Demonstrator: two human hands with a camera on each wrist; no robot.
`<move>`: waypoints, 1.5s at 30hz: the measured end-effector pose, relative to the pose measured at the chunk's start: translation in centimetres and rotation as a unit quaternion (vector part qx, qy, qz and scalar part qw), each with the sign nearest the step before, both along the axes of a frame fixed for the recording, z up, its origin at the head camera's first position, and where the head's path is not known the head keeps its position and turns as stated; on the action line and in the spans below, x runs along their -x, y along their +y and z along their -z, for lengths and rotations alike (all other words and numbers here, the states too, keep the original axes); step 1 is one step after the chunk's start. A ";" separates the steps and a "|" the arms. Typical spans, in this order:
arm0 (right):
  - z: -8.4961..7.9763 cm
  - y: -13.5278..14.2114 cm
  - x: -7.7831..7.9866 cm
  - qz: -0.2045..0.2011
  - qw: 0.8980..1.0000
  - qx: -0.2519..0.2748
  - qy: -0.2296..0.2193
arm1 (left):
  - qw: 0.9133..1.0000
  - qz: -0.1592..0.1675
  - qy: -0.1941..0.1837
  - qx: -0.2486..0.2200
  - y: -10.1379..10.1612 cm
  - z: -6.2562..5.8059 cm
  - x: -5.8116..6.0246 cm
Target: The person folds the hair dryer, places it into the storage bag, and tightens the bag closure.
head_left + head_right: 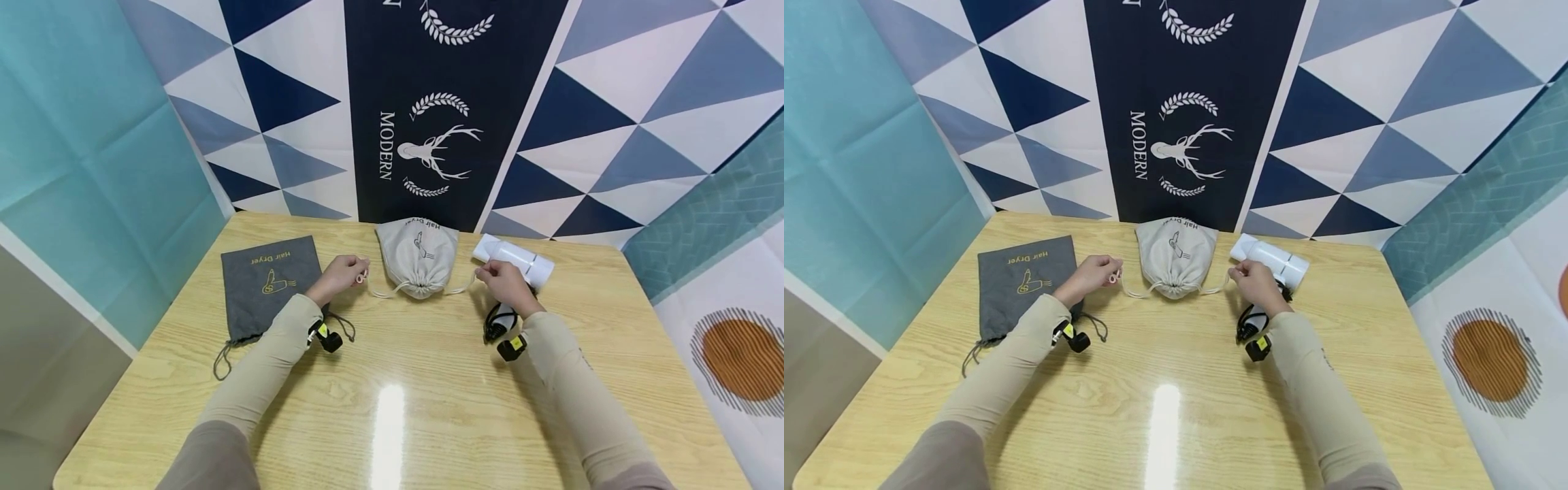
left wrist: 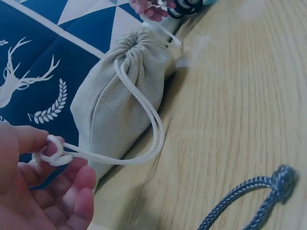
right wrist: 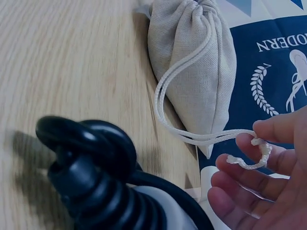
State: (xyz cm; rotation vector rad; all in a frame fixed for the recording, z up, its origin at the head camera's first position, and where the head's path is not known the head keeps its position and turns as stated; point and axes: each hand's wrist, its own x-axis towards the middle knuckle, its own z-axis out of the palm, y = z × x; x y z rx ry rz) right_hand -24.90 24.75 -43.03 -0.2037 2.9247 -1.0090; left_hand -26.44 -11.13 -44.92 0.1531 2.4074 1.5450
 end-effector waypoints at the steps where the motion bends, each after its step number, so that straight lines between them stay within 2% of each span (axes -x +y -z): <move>1: 0.0 0.0 0.0 -0.001 1.000 -0.002 -0.008 | 1.000 0.005 0.010 0.013 0.0 0.0 -0.1; 5: 0.2 0.0 -0.1 -0.003 0.999 -0.013 -0.030 | 0.994 0.005 0.060 0.086 0.1 -0.3 -0.6; 9: 0.2 0.2 -0.2 -0.005 0.999 -0.018 -0.036 | 0.980 -0.014 0.103 0.172 0.0 -0.4 -0.9; 13: -0.1 0.4 -0.3 -0.006 0.999 -0.024 -0.029 | 0.970 -0.044 0.121 0.207 -0.3 -0.3 -1.0; 17: -0.6 1.0 -0.5 0.000 0.999 -0.026 -0.023 | 0.971 -0.060 0.129 0.194 -0.3 -0.5 -0.9; 23: -1.5 2.0 -1.2 0.008 1.000 -0.026 -0.004 | 0.972 -0.050 0.159 0.168 0.6 -1.2 -0.6; 28: -2.2 3.0 -2.1 0.038 0.999 -0.025 0.008 | 0.970 -0.048 0.183 0.151 2.1 -1.8 -0.4; 35: -1.5 5.0 -3.1 0.104 0.994 -0.035 0.007 | 0.957 -0.037 0.240 0.159 4.5 -2.1 -0.3; 41: -0.5 6.1 -4.3 0.166 0.985 -0.042 -0.003 | 0.951 -0.019 0.264 0.158 6.1 -1.9 -0.7; 45: 0.1 6.4 -4.7 0.174 0.983 -0.052 -0.022 | 0.943 -0.017 0.289 0.164 7.1 -1.9 -0.9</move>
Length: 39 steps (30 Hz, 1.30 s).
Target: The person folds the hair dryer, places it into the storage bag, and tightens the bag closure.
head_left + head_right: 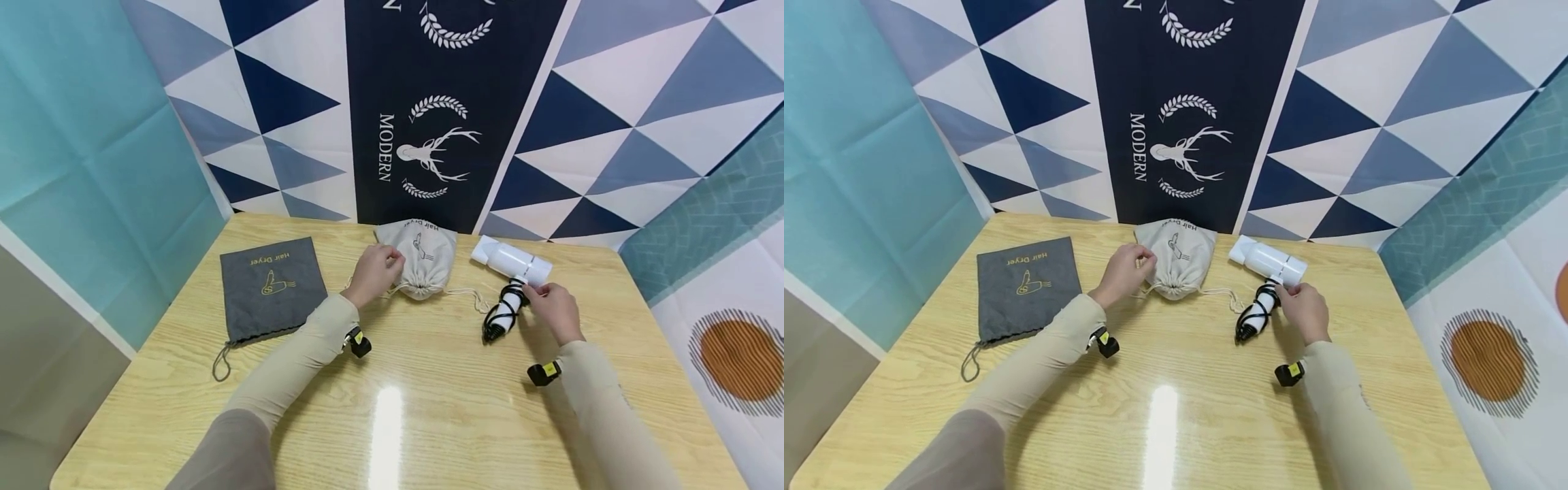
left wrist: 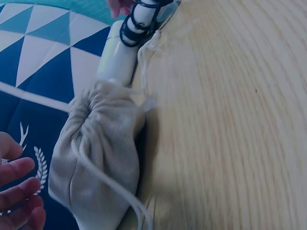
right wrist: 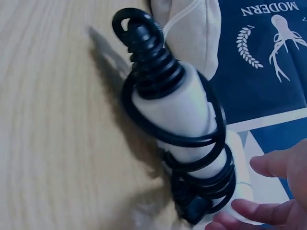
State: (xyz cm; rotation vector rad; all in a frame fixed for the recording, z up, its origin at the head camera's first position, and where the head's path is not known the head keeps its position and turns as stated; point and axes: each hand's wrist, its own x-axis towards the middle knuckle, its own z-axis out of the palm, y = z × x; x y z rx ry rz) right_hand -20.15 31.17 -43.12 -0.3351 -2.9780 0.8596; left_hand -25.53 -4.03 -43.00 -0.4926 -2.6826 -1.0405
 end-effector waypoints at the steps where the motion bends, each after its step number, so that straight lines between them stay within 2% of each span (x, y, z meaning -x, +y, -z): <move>1: 0.2 0.0 -0.1 -0.003 1.000 -0.003 -0.008 | 1.000 0.001 0.008 0.001 0.3 0.0 -0.1; 7: 0.9 -0.1 -0.3 -0.014 0.998 -0.002 -0.066 | 0.999 0.016 0.051 0.012 2.1 0.2 -0.3; 10: 1.2 -0.4 -0.3 -0.011 0.997 -0.002 -0.074 | 0.997 0.034 0.061 0.033 2.9 0.4 -0.2; 15: 1.7 -1.0 0.0 0.005 0.996 -0.001 -0.085 | 0.994 0.062 0.057 0.067 4.1 0.7 0.0; 21: 2.1 -1.9 0.7 0.038 0.994 -0.024 -0.096 | 0.988 0.091 0.052 0.110 5.2 0.9 0.1; 27: 2.2 -2.4 1.3 0.062 0.993 -0.025 -0.092 | 0.981 0.105 0.057 0.155 6.2 0.8 0.3; 30: 2.5 -2.4 1.5 0.067 0.996 -0.009 -0.063 | 0.980 0.105 0.052 0.158 6.5 0.8 0.5; 33: 2.9 -2.4 1.5 0.082 0.995 0.037 -0.034 | 0.982 0.104 0.053 0.148 6.7 0.7 0.6; 39: 3.7 -2.6 1.0 0.113 0.982 0.147 -0.024 | 0.986 0.104 0.055 0.121 6.9 0.8 0.6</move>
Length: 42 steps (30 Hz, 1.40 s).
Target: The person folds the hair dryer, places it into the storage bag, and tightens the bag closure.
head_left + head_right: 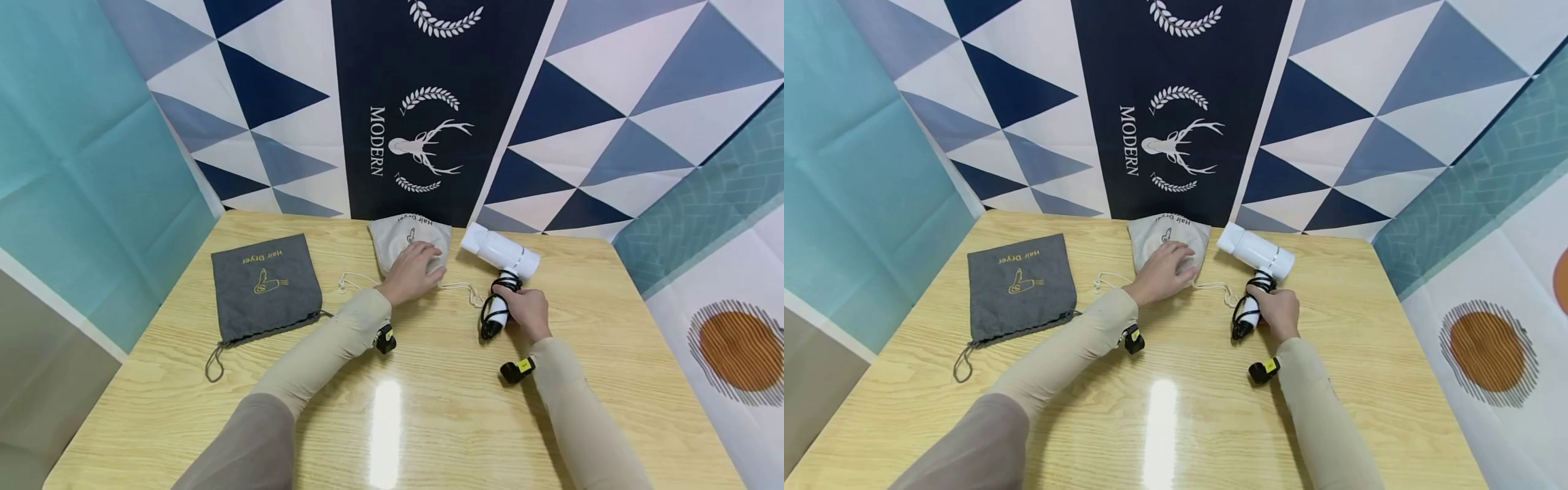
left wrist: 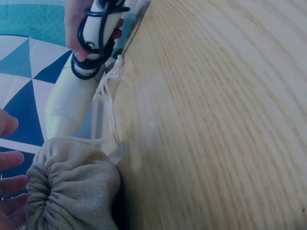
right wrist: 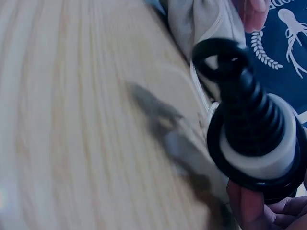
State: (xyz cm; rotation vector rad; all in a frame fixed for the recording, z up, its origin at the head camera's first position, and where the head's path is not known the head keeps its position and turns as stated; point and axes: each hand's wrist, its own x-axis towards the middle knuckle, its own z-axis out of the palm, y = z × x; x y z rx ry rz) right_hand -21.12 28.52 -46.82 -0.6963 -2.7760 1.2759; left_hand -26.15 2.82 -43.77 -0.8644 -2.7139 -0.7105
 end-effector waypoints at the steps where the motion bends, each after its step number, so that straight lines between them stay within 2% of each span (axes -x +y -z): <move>1: -0.1 -0.1 -0.1 0.001 1.000 0.010 0.002 | 1.000 -0.001 -0.002 -0.004 0.0 -0.1 0.0; 7: -1.3 -0.7 -0.9 -0.026 0.999 0.023 0.002 | 0.998 -0.015 -0.043 -0.042 -0.1 -0.5 0.0; 11: -2.4 -1.4 -1.6 -0.048 0.998 0.041 0.007 | 0.991 -0.033 -0.088 -0.099 -0.2 -1.0 0.0; 13: -2.8 -1.7 -1.9 -0.057 0.997 0.042 0.014 | 0.984 -0.039 -0.111 -0.135 -0.2 -1.3 0.1; 19: -3.1 -2.2 -2.6 -0.084 0.996 0.008 0.040 | 0.954 -0.036 -0.183 -0.236 -0.2 -1.7 0.1; 25: -3.0 -2.7 -3.2 -0.107 0.992 -0.014 0.066 | 0.923 -0.031 -0.226 -0.311 0.0 -2.1 -0.4; 29: -2.7 -3.1 -3.4 -0.127 0.988 -0.022 0.082 | 0.913 -0.037 -0.237 -0.329 0.0 -2.3 -0.7; 34: -2.5 -3.6 -3.8 -0.149 0.983 -0.031 0.101 | 0.908 -0.048 -0.240 -0.340 -0.1 -2.3 -0.9; 39: -2.6 -4.0 -4.0 -0.161 0.979 -0.041 0.117 | 0.916 -0.048 -0.224 -0.331 -0.2 -2.4 -1.0; 42: -2.7 -4.2 -4.1 -0.164 0.977 -0.044 0.127 | 0.916 -0.046 -0.216 -0.335 -0.2 -2.4 -1.1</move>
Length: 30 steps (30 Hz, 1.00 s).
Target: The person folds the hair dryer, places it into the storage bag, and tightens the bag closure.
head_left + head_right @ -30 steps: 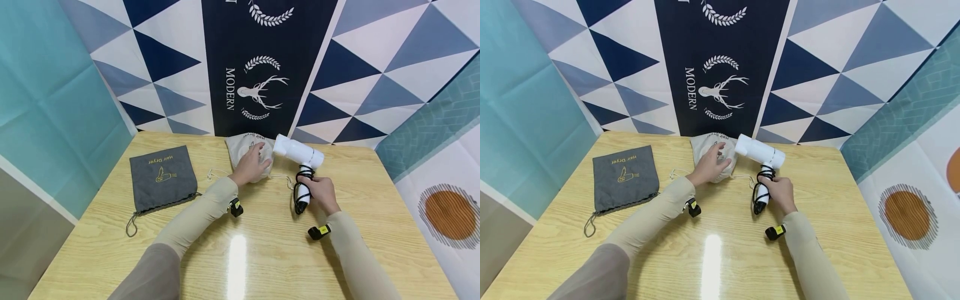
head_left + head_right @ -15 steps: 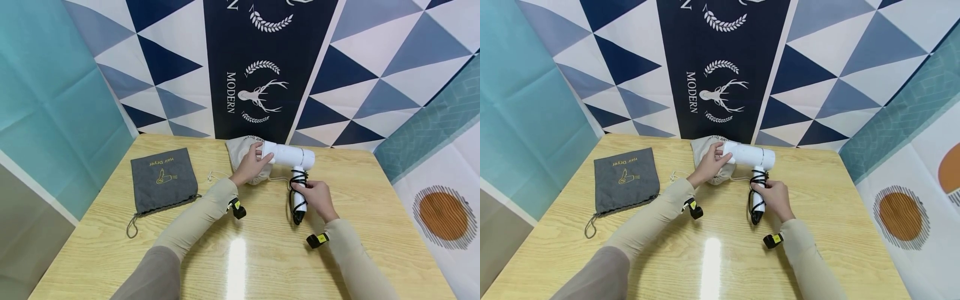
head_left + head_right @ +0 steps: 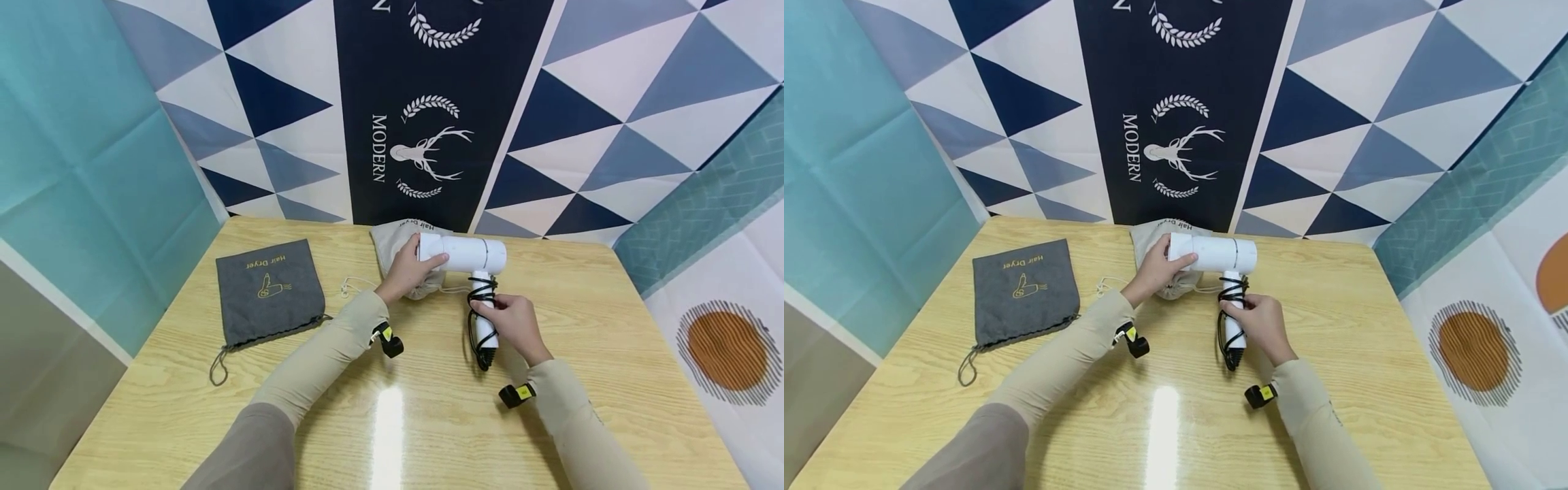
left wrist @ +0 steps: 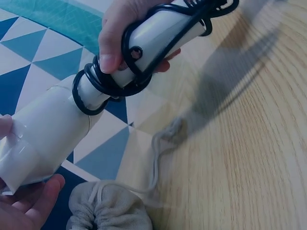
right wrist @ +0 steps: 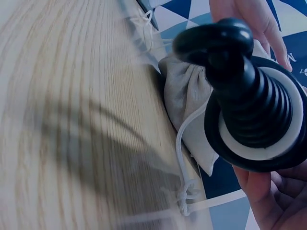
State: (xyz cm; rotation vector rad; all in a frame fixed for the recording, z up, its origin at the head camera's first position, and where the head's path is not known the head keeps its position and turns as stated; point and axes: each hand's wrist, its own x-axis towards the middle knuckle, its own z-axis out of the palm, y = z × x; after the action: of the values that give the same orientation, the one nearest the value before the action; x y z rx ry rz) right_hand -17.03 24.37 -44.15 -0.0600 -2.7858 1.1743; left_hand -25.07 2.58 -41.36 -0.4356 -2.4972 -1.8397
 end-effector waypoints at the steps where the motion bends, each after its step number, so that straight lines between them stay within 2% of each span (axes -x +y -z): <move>1: 0.0 0.0 0.0 0.000 1.000 0.000 0.003 | 1.000 -0.004 -0.001 -0.008 0.0 -0.1 0.0; 3: -0.1 -0.1 0.0 -0.001 1.000 0.001 0.008 | 1.000 -0.020 0.000 -0.020 0.1 -0.3 -0.2; 8: -0.2 -0.2 0.0 -0.007 1.000 0.003 0.016 | 0.995 -0.084 0.000 -0.053 0.1 -0.7 -0.3; 10: -0.2 -0.2 -0.1 -0.013 1.000 0.002 0.014 | 0.994 -0.090 -0.005 -0.068 -0.1 -0.7 -0.2; 12: -0.2 -0.2 -0.3 -0.020 1.000 0.003 0.010 | 0.994 -0.075 -0.013 -0.073 -0.4 -0.7 0.0; 16: -0.2 -0.2 -0.4 -0.032 0.999 0.006 0.009 | 0.998 -0.018 -0.026 -0.062 -1.3 -0.8 0.6; 19: -0.2 -0.2 -0.5 -0.039 0.999 -0.004 0.015 | 0.997 0.025 -0.056 -0.055 -2.0 -0.8 1.0; 21: -0.2 -0.2 -0.6 -0.045 0.999 -0.010 0.015 | 0.991 0.058 -0.100 -0.073 -2.4 -0.9 1.3; 24: -0.3 -0.2 -0.7 -0.049 0.999 -0.012 0.010 | 0.972 0.101 -0.176 -0.117 -2.6 -0.8 1.5; 26: -0.4 -0.2 -0.7 -0.050 0.999 -0.009 0.003 | 0.961 0.112 -0.210 -0.143 -2.6 -0.7 1.5; 28: -0.4 -0.3 -0.8 -0.049 0.999 -0.003 -0.008 | 0.957 0.108 -0.221 -0.152 -2.6 -0.6 1.5; 30: -0.4 -0.4 -0.7 -0.044 0.999 0.007 -0.022 | 0.961 0.093 -0.215 -0.145 -2.6 -0.6 1.3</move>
State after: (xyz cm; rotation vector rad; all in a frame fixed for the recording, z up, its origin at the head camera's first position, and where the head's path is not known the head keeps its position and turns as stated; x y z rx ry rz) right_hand -16.31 23.99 -43.72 0.0359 -2.8458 1.2281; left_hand -26.36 0.01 -40.75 -0.2936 -2.4226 -2.5738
